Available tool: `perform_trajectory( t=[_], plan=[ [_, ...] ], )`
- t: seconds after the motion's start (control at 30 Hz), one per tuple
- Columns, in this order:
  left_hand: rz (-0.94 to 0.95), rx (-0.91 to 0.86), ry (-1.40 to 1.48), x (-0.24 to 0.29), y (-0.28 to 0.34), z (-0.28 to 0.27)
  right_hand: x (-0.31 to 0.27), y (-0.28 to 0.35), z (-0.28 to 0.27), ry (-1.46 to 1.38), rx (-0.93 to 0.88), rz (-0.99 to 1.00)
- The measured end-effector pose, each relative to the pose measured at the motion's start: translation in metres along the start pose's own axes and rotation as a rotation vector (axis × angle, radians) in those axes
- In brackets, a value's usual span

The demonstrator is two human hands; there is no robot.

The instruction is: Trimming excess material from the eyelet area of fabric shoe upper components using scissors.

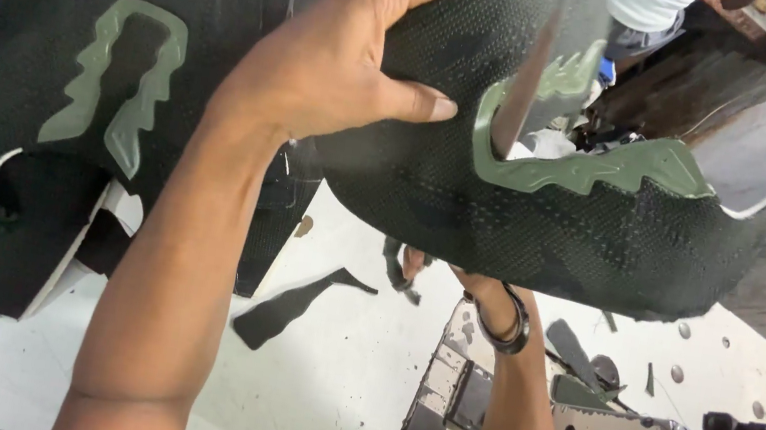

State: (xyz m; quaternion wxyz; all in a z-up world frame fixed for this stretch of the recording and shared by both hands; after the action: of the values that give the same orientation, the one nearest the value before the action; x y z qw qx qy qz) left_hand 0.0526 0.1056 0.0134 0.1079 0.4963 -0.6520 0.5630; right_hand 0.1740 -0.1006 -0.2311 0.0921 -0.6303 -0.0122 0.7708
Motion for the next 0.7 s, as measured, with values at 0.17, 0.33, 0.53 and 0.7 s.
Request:
perform_trajectory(
  t=[0.17,0.33,0.53,0.7],
  plan=[
    [0.02,0.086,-0.169,-0.021,0.002,0.001,-0.036,0.006,-0.001,0.467,0.383,0.033],
    [0.154,0.142,-0.031,-0.005,-0.001,0.005,-0.119,-0.038,0.075,0.405,0.59,-0.051],
    [-0.046,0.104,-0.197,-0.001,0.002,-0.013,-0.119,-0.021,0.075,0.618,0.653,0.058],
    [-0.144,0.053,-0.157,0.005,0.001,-0.011,-0.11,-0.018,0.089,0.481,0.349,-0.06]
  ],
)
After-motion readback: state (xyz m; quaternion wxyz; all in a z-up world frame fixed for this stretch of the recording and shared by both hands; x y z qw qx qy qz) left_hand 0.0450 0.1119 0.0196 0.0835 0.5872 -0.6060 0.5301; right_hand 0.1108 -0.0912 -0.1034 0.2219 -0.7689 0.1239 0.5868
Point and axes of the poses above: each hand's wrist, its own y-axis away from the middle knuckle, its own z-axis out of the palm, x = y × z, the point moved 9 cm from there along -y, towards the middle knuckle, and after that the axes turned 7 degrees about -y, right-handed, at the moved point
